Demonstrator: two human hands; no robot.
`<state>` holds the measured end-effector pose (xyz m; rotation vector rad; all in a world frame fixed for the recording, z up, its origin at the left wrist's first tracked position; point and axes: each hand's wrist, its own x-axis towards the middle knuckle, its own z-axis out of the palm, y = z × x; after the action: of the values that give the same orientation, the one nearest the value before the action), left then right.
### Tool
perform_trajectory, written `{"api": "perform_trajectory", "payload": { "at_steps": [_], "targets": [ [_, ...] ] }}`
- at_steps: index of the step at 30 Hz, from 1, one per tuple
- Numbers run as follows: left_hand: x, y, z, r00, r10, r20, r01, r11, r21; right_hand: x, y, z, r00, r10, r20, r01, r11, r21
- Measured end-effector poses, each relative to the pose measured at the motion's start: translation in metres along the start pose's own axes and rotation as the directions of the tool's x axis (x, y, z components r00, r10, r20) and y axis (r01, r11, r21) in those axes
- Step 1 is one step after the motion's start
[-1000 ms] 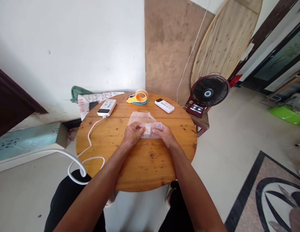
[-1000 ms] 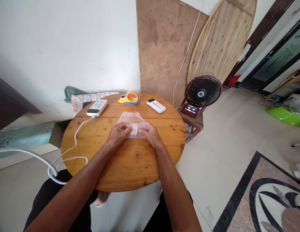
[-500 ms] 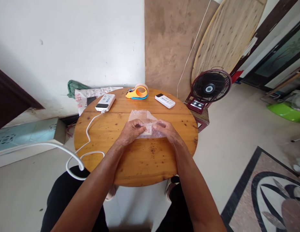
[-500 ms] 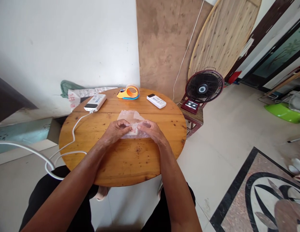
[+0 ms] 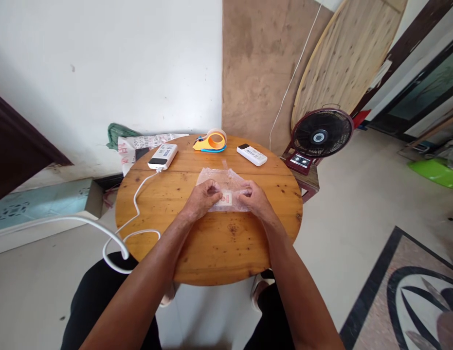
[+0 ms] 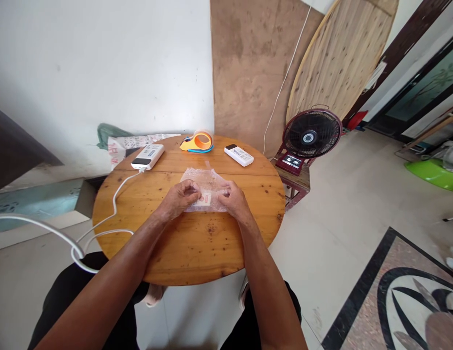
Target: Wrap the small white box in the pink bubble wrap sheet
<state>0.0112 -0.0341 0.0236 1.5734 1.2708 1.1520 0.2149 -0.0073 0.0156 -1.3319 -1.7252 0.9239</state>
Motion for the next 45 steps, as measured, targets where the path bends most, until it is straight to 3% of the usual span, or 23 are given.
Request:
{"api": "perform_trajectory", "payload": {
  "at_steps": [6,8,10,12,15,20,28,33,38,45],
  "targets": [
    [0.001,0.000,0.001,0.999,-0.033,0.002,0.033,0.998,-0.045,-0.001,-0.001,0.003,0.995,-0.069,-0.074,0.055,0.983,-0.174],
    [0.000,-0.001,0.001,0.999,-0.034,0.005,0.034,0.998,-0.049,-0.004,-0.007,0.005,0.972,-0.167,-0.165,0.121,0.959,-0.255],
    [-0.001,0.000,0.001,0.999,-0.031,0.013,0.032,0.998,-0.045,-0.007,-0.014,0.009,0.919,-0.333,-0.211,0.236,0.893,-0.383],
    [-0.001,0.001,0.001,0.999,-0.033,0.016,0.033,0.999,-0.039,-0.012,-0.022,0.012,0.864,-0.483,-0.140,0.354,0.782,-0.513],
    [-0.001,0.002,0.002,0.999,-0.039,0.016,0.040,0.998,-0.039,-0.018,-0.031,0.016,0.817,-0.573,0.056,0.485,0.633,-0.604],
    [0.000,0.001,0.001,1.000,-0.006,-0.019,0.006,1.000,-0.022,-0.024,-0.036,0.018,0.792,-0.581,0.188,0.557,0.563,-0.610],
    [0.001,-0.003,0.000,1.000,-0.022,-0.020,0.021,1.000,-0.019,-0.023,-0.036,0.017,0.795,-0.566,0.219,0.568,0.566,-0.598],
    [-0.003,-0.002,-0.018,0.993,0.010,-0.118,-0.005,0.999,0.040,-0.022,-0.035,0.018,0.793,-0.571,0.210,0.569,0.574,-0.588],
    [-0.007,-0.001,-0.033,0.995,-0.101,-0.021,0.103,0.984,0.147,-0.022,-0.036,0.017,0.795,-0.570,0.209,0.569,0.581,-0.582],
    [-0.004,-0.006,-0.032,0.967,-0.238,-0.096,0.256,0.904,0.341,-0.022,-0.035,0.017,0.791,-0.577,0.205,0.573,0.580,-0.579]
  ]
}}
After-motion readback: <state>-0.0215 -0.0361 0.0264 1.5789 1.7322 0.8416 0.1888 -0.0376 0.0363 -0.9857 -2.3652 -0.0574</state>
